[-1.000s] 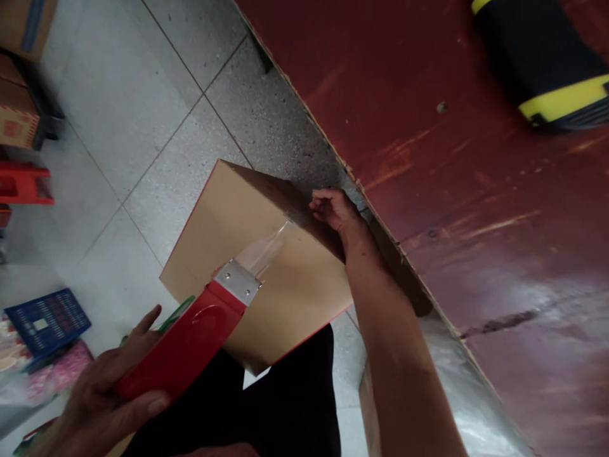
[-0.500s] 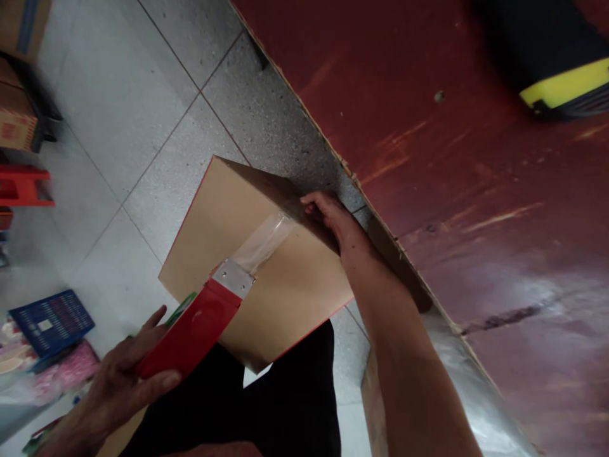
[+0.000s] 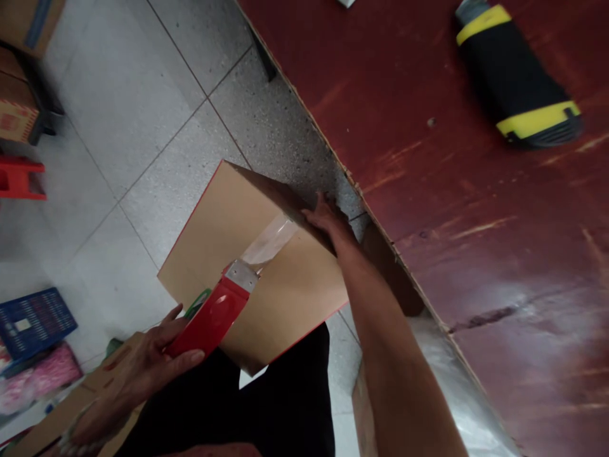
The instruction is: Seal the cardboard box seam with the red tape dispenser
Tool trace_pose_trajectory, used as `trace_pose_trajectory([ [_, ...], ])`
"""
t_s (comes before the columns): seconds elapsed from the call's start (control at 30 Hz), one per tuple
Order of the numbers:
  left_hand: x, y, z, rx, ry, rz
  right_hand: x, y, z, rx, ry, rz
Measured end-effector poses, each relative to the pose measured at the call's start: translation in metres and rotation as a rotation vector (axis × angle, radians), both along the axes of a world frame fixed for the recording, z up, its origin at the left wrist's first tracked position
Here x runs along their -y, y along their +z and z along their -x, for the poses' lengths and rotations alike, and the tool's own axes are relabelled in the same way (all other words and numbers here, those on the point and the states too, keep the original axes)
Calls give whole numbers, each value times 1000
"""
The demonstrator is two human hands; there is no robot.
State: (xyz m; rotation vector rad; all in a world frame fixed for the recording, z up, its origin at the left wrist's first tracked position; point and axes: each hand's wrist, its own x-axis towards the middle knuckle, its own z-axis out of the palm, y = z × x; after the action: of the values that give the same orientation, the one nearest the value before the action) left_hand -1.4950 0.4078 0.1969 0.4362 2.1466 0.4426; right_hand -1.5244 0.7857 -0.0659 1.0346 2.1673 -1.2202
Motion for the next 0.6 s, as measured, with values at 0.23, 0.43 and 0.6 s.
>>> trace_pose_trajectory([
  [0.23,-1,-5,4,-52,-34,-12,16,69,19,-358,-18,-24],
  [0.43,-4,-18,9,17,65,-17,99,113,10,-498,73,-108],
  [0.6,-5,-31,13,115,181,-35,124,103,15,-474,128,-250],
])
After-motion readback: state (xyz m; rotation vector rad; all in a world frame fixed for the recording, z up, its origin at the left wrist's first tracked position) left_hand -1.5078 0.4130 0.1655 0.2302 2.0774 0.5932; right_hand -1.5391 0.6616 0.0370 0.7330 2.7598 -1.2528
